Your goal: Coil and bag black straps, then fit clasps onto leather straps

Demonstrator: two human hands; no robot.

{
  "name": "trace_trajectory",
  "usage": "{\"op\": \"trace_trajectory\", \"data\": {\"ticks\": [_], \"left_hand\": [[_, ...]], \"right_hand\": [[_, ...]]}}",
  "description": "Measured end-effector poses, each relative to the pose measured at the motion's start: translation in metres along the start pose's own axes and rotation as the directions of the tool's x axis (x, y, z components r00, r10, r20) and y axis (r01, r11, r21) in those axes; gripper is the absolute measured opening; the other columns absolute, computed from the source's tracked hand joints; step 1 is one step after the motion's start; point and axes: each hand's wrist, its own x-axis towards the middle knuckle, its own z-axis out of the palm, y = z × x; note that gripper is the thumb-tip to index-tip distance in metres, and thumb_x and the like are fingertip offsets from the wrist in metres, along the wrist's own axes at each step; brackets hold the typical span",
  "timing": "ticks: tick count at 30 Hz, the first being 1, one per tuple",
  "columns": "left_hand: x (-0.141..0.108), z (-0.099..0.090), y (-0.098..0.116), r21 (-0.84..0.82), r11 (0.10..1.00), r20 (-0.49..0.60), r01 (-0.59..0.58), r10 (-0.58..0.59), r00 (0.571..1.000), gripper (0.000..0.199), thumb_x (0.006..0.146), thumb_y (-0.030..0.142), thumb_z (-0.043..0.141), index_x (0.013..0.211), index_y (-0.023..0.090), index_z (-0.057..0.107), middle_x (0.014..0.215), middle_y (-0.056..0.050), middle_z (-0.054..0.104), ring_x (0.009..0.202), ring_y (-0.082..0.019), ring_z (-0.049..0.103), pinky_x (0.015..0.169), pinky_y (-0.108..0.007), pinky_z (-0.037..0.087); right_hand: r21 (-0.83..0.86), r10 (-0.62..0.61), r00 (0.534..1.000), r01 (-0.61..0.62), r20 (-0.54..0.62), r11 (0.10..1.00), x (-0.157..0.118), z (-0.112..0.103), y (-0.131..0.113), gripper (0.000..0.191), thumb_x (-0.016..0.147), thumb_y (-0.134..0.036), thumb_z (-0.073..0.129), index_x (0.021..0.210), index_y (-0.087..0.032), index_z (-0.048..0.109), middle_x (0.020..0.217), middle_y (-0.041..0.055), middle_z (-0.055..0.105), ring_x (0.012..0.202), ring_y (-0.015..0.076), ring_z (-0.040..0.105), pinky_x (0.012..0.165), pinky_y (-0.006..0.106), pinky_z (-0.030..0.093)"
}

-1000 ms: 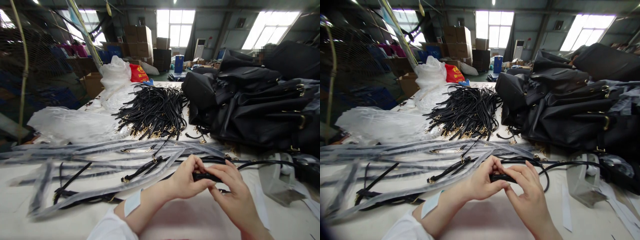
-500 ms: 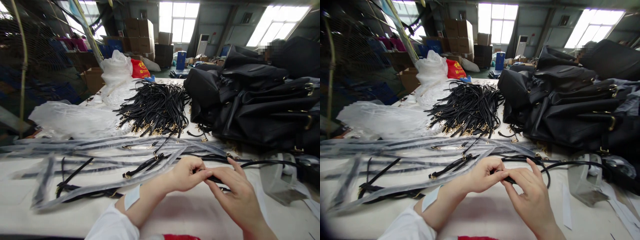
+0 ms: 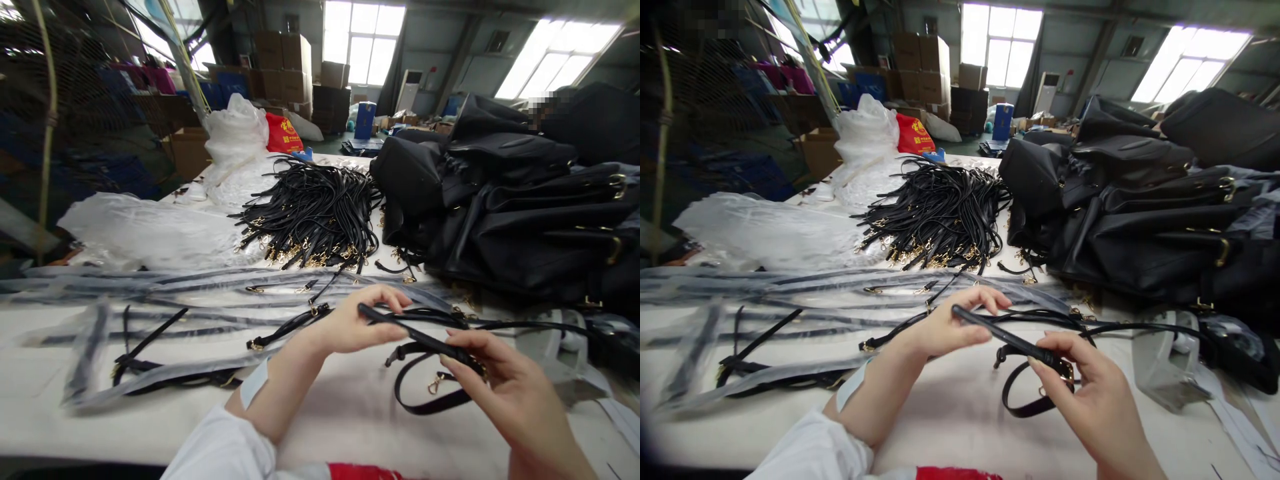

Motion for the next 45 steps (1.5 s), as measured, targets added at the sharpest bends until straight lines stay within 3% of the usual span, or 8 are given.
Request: {"op": "trace_trajectory", "data": {"ticks": [2,5,8,12,16,23,27,45], "left_hand": [[0.000,0.009,-0.006,0.083,0.996,0.193,0.013,-0.029,0.981,0.057,0.067,0.041,0.086,0.114,0.019,0.062,0.122,-0.012,0.065,0.113,-0.026,0.060,0.099,-0.038,0.048],[0.001,0.013,-0.011,0.152,0.980,0.411,0.131,-0.183,0.893,0.034,0.080,0.038,0.075,0.107,0.019,0.067,0.096,-0.006,0.070,0.089,-0.019,0.066,0.080,-0.030,0.054],[0.000,0.004,-0.005,0.132,0.933,0.438,0.334,-0.357,0.825,0.028,0.093,0.040,0.058,0.105,0.017,0.068,0.066,0.002,0.058,0.058,-0.011,0.059,0.053,-0.022,0.049],[0.001,-0.004,0.003,0.167,0.941,0.288,0.295,-0.333,0.898,0.028,0.093,0.038,0.059,0.107,0.014,0.065,0.062,0.005,0.052,0.053,-0.008,0.048,0.048,-0.018,0.038],[0.001,0.011,0.001,0.337,0.938,0.262,0.082,-0.177,0.949,0.021,0.092,0.034,0.061,0.094,0.014,0.069,0.073,0.000,0.063,0.064,-0.009,0.050,0.058,-0.019,0.039],[-0.001,0.017,0.001,0.451,0.892,0.215,0.029,-0.141,0.966,0.027,0.083,0.041,0.073,0.090,0.014,0.069,0.074,0.001,0.066,0.061,-0.009,0.048,0.056,-0.020,0.034],[-0.002,0.005,0.010,0.471,0.881,0.179,0.039,-0.139,0.974,0.024,0.087,0.039,0.069,0.094,0.016,0.071,0.074,0.000,0.067,0.064,-0.010,0.051,0.060,-0.021,0.037],[-0.004,0.012,0.002,0.476,0.875,0.221,-0.088,-0.022,0.975,0.031,0.087,0.042,0.070,0.109,0.020,0.074,0.096,-0.006,0.077,0.081,-0.016,0.068,0.074,-0.023,0.047]], "right_hand": [[0.187,0.039,0.998,-0.030,-0.040,0.982,-0.002,0.000,-0.001,0.021,0.081,-0.036,0.074,0.097,-0.023,0.068,0.097,0.0064,0.073,0.082,0.0221,0.071,0.067,0.026,0.059],[0.285,0.077,0.985,-0.030,-0.155,0.958,-0.003,-0.008,0.003,0.020,0.080,-0.031,0.075,0.097,-0.025,0.068,0.102,0.0069,0.073,0.085,0.0230,0.072,0.071,0.026,0.061],[0.221,0.005,0.999,0.005,-0.044,0.975,-0.003,-0.021,0.010,0.020,0.085,-0.031,0.069,0.104,-0.025,0.067,0.102,0.0075,0.072,0.082,0.0231,0.073,0.067,0.027,0.062],[-0.027,-0.132,0.952,0.145,0.277,0.989,-0.003,-0.022,0.012,0.030,0.091,-0.028,0.060,0.121,-0.027,0.063,0.106,0.0062,0.073,0.091,0.0231,0.073,0.078,0.030,0.062],[-0.107,-0.141,0.909,0.197,0.393,0.975,-0.003,-0.001,0.007,0.038,0.092,-0.022,0.051,0.129,-0.028,0.058,0.116,0.0065,0.071,0.101,0.0216,0.070,0.086,0.033,0.059],[0.103,0.063,0.915,-0.113,0.398,0.988,0.000,0.006,0.004,0.036,0.099,-0.041,0.044,0.124,-0.023,0.062,0.092,0.0042,0.070,0.070,0.0172,0.065,0.062,0.027,0.055],[0.116,0.193,0.931,-0.238,0.309,0.964,0.003,0.007,-0.002,0.041,0.096,-0.052,0.046,0.092,-0.021,0.072,0.065,0.0003,0.062,0.061,0.0168,0.060,0.049,0.023,0.048],[-0.054,0.164,0.887,-0.156,0.432,0.986,0.006,0.012,0.010,0.047,0.096,-0.056,0.045,0.075,-0.020,0.067,0.060,-0.0004,0.063,0.054,0.0153,0.060,0.051,0.025,0.046]]}}
